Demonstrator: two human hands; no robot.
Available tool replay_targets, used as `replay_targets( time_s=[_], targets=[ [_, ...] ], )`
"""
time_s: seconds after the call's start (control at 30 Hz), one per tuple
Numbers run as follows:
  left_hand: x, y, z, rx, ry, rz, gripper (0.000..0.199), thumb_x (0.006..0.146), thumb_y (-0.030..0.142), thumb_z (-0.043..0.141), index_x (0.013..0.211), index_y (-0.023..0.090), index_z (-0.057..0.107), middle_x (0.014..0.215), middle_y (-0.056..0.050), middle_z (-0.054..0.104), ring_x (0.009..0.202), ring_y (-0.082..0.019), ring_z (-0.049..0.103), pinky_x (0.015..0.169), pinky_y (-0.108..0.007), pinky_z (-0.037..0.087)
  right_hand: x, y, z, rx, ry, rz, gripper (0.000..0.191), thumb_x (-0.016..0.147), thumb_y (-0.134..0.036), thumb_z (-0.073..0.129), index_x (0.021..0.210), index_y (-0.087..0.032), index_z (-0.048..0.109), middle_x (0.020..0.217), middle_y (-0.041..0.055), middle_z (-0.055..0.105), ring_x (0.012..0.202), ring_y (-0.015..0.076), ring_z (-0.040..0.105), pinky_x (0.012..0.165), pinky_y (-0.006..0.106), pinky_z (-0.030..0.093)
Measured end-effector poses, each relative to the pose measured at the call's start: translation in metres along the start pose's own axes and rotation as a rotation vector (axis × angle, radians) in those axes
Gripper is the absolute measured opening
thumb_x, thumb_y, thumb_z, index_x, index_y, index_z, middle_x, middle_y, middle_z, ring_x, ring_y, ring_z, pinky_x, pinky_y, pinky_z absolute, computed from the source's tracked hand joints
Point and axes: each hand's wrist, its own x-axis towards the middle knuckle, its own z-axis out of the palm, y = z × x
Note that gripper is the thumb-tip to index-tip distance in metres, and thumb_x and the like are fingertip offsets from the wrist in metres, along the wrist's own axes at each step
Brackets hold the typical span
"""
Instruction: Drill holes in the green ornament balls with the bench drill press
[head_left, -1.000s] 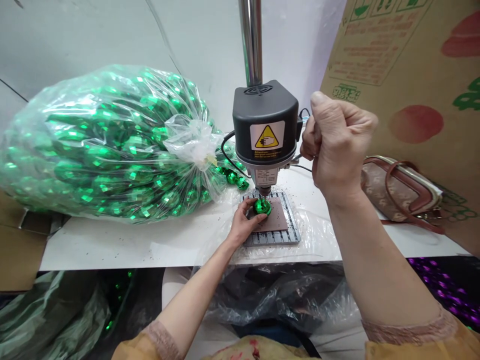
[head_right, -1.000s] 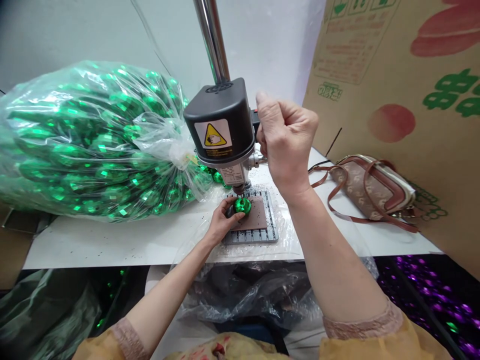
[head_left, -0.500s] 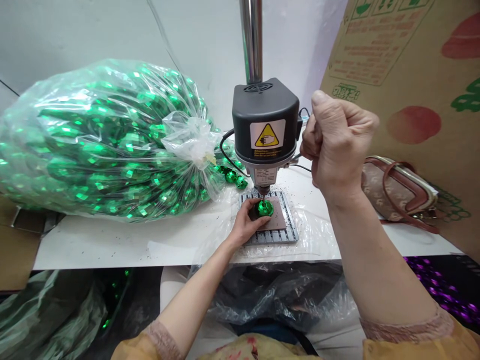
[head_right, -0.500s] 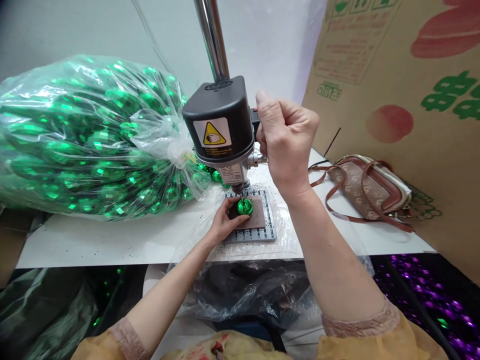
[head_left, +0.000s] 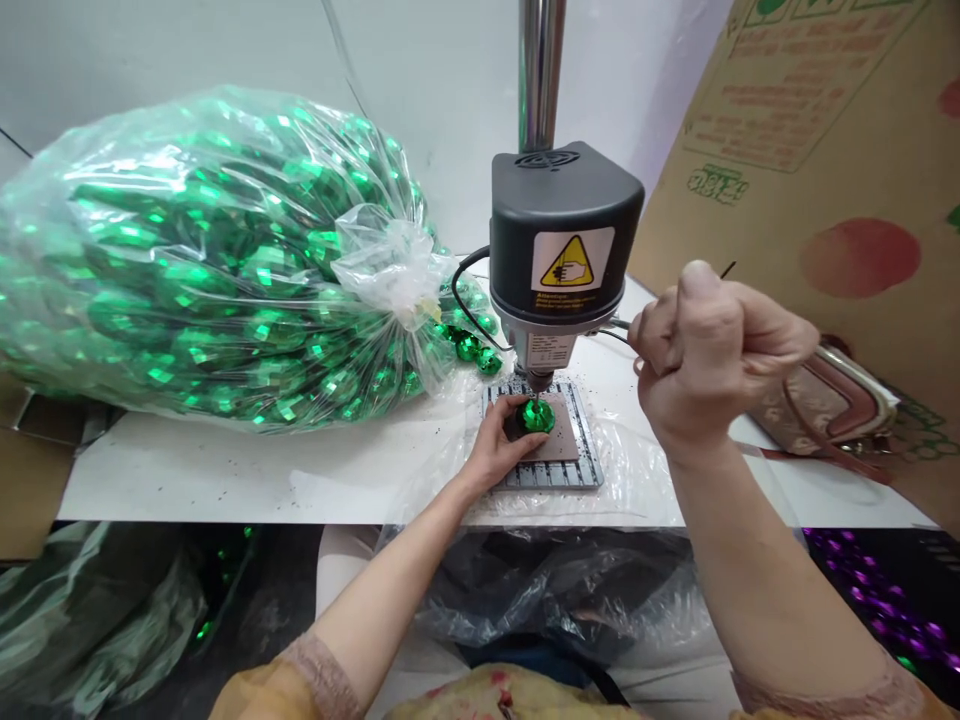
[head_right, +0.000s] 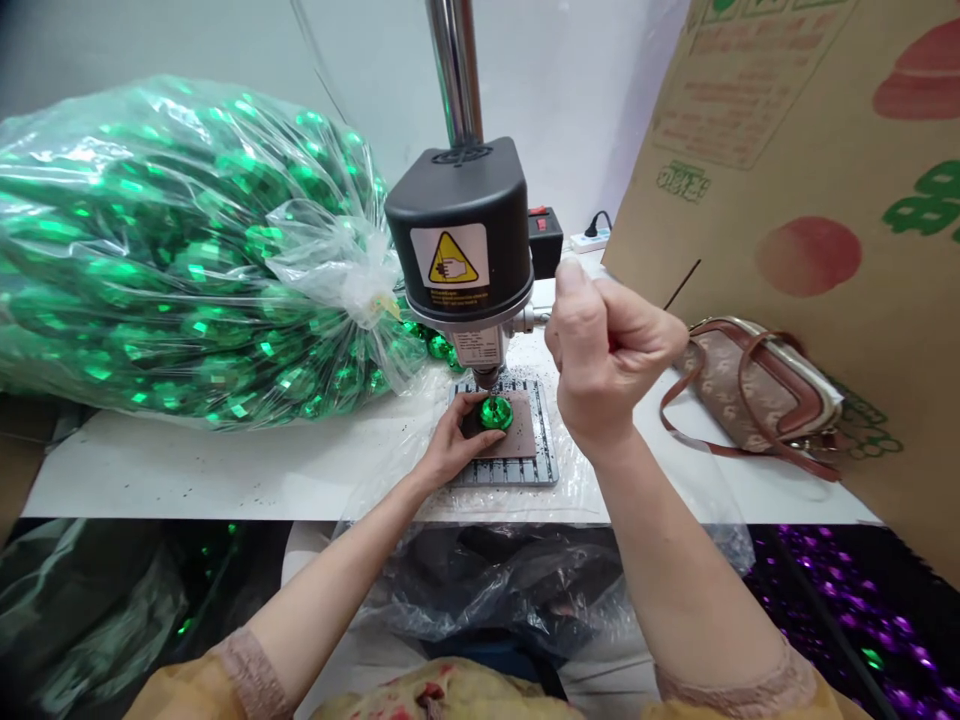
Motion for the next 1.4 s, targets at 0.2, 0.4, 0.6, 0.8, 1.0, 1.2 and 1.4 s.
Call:
replay_targets(
  time_s=[0.2, 0.4, 0.6, 0.8, 1.0, 1.2, 1.4],
  targets=[
    [-0.001, 0.002, 0.001, -0.001, -0.009, 0.001, 0.055, 0.073, 0.034, 0.081, 0.118, 0.02, 0.054, 0.116, -0.008, 0.061, 0.111, -0.025, 0.057, 0.098, -0.039, 0.043, -0.006, -0.002, -0.003, 0.022, 0.015, -0.008, 0.049, 0.085, -0.018, 0.058, 0.045, -0.018, 0.029, 0.039, -0.0071, 0.029, 0.032, 0.0034, 0.025, 0.034, 0.024, 0.018],
    [-0.001, -0.001, 0.0, 0.036, -0.002, 0.013, 0.055, 0.073, 0.034, 0.082, 0.119, 0.021, 0.054, 0.117, -0.009, 0.06, 0.113, -0.026, 0.056, 0.099, -0.04, 0.043, -0.011, -0.002, -0.006, 0.021, -0.027, -0.043, 0.051, 0.085, -0.018, 0.055, 0.047, -0.017, 0.022, 0.04, -0.0065, 0.027, 0.033, 0.0031, 0.028, 0.036, 0.022, 0.021],
    [-0.001, -0.004, -0.001, 0.038, -0.014, 0.013, 0.057, 0.073, 0.036, 0.081, 0.12, 0.021, 0.053, 0.116, -0.008, 0.06, 0.111, -0.025, 0.056, 0.098, -0.04, 0.043, -0.013, 0.002, -0.007, 0.072, -0.046, -0.1, 0.052, 0.085, -0.012, 0.054, 0.049, -0.017, 0.017, 0.042, -0.0067, 0.023, 0.035, 0.0033, 0.028, 0.037, 0.022, 0.023],
    [-0.001, 0.0, 0.001, 0.004, -0.017, 0.009, 0.054, 0.074, 0.032, 0.081, 0.118, 0.022, 0.052, 0.118, -0.008, 0.06, 0.114, -0.025, 0.055, 0.101, -0.041, 0.041, -0.017, 0.008, -0.013, 0.057, -0.063, -0.01, 0.052, 0.081, -0.018, 0.056, 0.048, -0.015, 0.017, 0.04, -0.0067, 0.021, 0.036, 0.0025, 0.024, 0.038, 0.022, 0.021],
    [-0.001, 0.0, 0.001, -0.008, -0.016, 0.008, 0.054, 0.073, 0.032, 0.081, 0.118, 0.022, 0.053, 0.118, -0.008, 0.06, 0.115, -0.026, 0.055, 0.101, -0.041, 0.041, -0.022, 0.013, -0.017, 0.107, -0.082, -0.11, 0.05, 0.078, -0.009, 0.057, 0.049, -0.014, 0.016, 0.041, -0.0065, 0.023, 0.036, 0.0021, 0.024, 0.04, 0.021, 0.02],
    [0.001, -0.006, 0.0, -0.016, -0.001, 0.011, 0.057, 0.071, 0.033, 0.083, 0.119, 0.021, 0.054, 0.12, -0.009, 0.06, 0.116, -0.026, 0.056, 0.103, -0.042, 0.041, -0.024, 0.021, -0.023, 0.113, -0.101, -0.253, 0.047, 0.07, 0.002, 0.055, 0.053, -0.015, 0.014, 0.045, -0.0066, 0.029, 0.037, 0.0026, 0.029, 0.041, 0.02, 0.023],
    [0.001, -0.006, 0.0, -0.005, -0.008, 0.012, 0.055, 0.072, 0.035, 0.082, 0.117, 0.021, 0.055, 0.12, -0.009, 0.061, 0.117, -0.027, 0.056, 0.104, -0.043, 0.042, -0.031, 0.029, -0.027, 0.125, -0.095, -0.315, 0.047, 0.07, -0.002, 0.056, 0.05, -0.016, 0.016, 0.045, -0.0055, 0.028, 0.038, 0.0033, 0.026, 0.041, 0.022, 0.022]
  ],
)
